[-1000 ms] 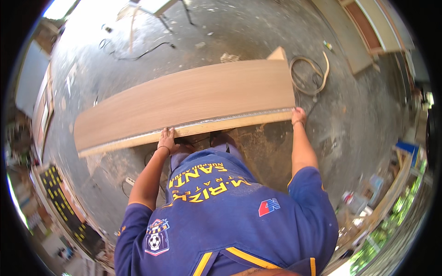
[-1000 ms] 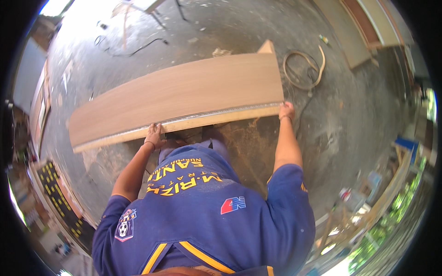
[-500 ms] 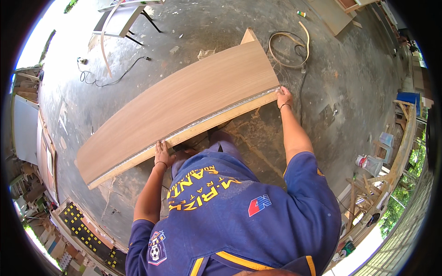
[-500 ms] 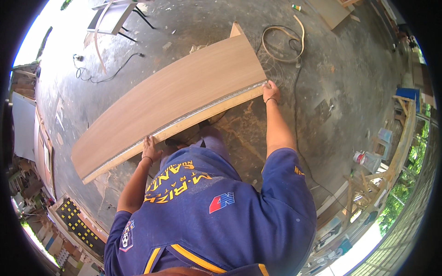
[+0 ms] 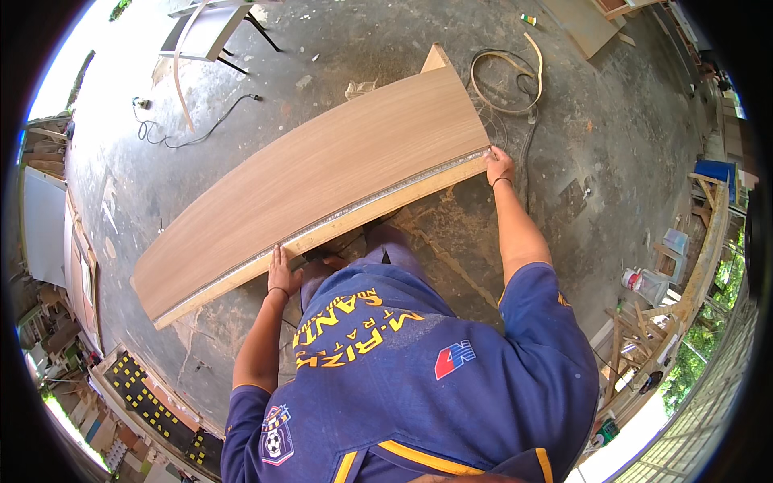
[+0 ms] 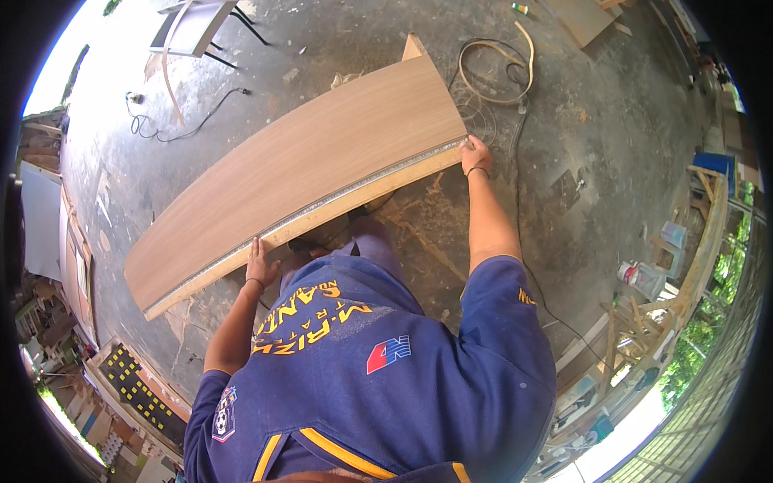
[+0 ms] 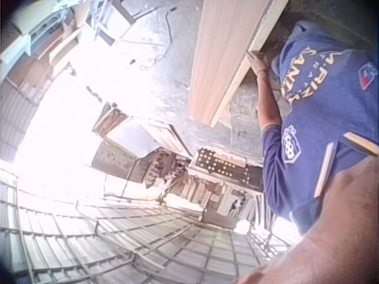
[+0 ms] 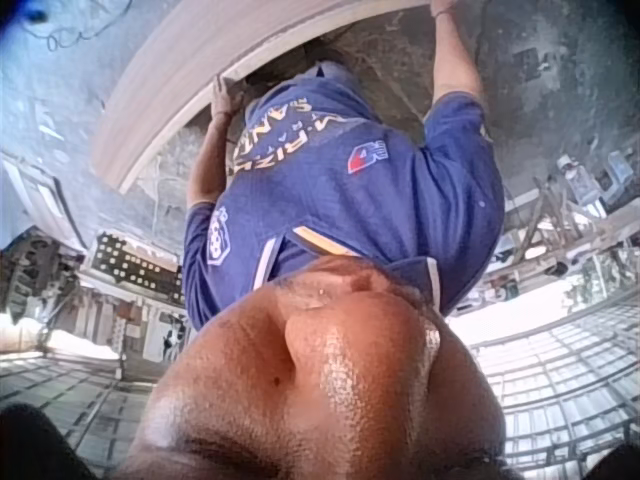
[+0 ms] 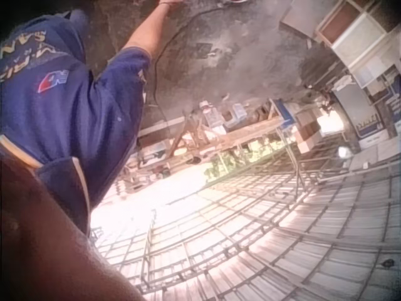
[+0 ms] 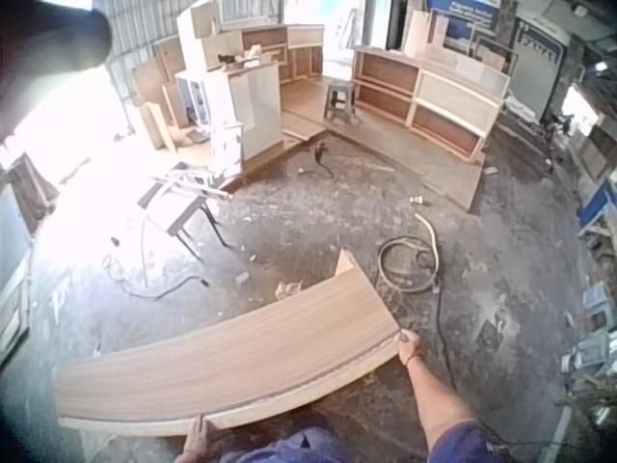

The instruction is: The person sands the edge of a curved wooden board using a hand tool, then retrieves a tape measure from a workbench and measures the length of the board.

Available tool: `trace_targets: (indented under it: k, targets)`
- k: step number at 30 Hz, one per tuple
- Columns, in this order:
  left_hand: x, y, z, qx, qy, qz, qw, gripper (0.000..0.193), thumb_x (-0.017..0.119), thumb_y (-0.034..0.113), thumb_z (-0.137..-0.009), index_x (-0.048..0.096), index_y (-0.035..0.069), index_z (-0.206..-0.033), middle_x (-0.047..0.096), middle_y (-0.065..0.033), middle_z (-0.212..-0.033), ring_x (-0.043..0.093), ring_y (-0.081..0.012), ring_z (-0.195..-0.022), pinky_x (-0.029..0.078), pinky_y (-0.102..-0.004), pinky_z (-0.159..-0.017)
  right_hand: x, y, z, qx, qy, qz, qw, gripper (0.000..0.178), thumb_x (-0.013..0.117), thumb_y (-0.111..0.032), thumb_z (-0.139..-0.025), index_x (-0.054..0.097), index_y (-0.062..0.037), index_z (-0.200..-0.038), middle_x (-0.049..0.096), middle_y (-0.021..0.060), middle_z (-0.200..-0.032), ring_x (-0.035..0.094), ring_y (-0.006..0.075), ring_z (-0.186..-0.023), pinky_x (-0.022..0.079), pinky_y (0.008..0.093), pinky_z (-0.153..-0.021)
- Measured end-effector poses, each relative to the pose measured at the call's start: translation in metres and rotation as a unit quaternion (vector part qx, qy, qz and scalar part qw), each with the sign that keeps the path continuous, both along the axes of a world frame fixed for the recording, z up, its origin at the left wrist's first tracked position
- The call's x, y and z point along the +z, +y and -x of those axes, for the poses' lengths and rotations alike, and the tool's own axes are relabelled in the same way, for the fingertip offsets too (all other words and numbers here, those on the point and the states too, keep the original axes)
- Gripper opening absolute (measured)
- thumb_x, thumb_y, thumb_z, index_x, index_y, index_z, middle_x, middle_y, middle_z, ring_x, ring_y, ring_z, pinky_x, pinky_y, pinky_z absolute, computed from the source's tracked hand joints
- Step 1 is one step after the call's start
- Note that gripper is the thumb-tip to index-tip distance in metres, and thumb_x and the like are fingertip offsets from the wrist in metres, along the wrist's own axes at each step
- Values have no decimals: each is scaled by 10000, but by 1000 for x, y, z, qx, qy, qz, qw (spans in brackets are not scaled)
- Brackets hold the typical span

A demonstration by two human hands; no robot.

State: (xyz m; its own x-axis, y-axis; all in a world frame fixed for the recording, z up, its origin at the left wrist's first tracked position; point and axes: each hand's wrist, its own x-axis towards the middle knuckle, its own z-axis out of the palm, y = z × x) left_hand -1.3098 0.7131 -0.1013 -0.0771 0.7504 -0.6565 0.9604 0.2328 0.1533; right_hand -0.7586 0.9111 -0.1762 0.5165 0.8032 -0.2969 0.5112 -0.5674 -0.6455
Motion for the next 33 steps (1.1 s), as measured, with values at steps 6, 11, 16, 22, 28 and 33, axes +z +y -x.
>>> trace_targets:
  k: [6, 11, 16, 22, 28, 33]
  targets:
    - [-7, -3, 6, -43, -7, -22, 999, 806, 593, 273, -741, 163, -41, -1346, 145, -202, -1417, 141, -335, -1314, 172, -375, -1071, -11, -1, -9, -3, 21, -21, 1000, 364, 582, -101, -781, 534, 23, -1120, 593, 141, -1088, 578, 199, -981, 436, 281, -838]
    - [-3, -1, 1, -35, -6, -20, 999, 796, 588, 258, -743, 162, -54, -1340, 149, -208, -1414, 137, -343, -1313, 170, -362, -1073, -5, -3, -7, -5, 1, -20, 1000, 335, 577, -152, -771, 575, -15, -1077, 612, 128, -1048, 590, 223, -963, 447, 294, -822]
    - [-6, -6, 7, -23, -17, -22, 999, 785, 569, 263, -753, 159, -50, -1343, 138, -200, -1418, 116, -321, -1321, 152, -350, -1079, 25, 2, 7, 22, -42, 13, 999, 320, 583, -151, -774, 580, -19, -1066, 623, 145, -1011, 601, 212, -931, 453, 288, -799]
    - [-5, -4, 9, -31, -22, -19, 999, 774, 565, 239, -749, 160, -47, -1344, 145, -200, -1417, 125, -321, -1320, 154, -351, -1079, 13, 3, -2, 26, -60, 26, 997, 305, 587, -189, -775, 597, -33, -1036, 632, 130, -988, 608, 222, -911, 458, 305, -794]
    - [-5, -6, 10, -32, -25, -22, 999, 769, 558, 230, -745, 161, -51, -1342, 148, -200, -1416, 130, -324, -1318, 155, -352, -1078, 26, 11, 2, 9, -43, 71, 997, 270, 595, -247, -770, 626, -79, -979, 631, 116, -966, 596, 263, -892, 462, 350, -777]
    - [-5, -4, 12, -44, -25, -15, 999, 766, 551, 233, -750, 157, -54, -1341, 149, -205, -1414, 134, -324, -1317, 154, -356, -1078, 22, 14, 5, -30, -52, 81, 995, 253, 622, -255, -751, 620, -64, -916, 635, 112, -907, 599, 257, -856, 465, 351, -759]
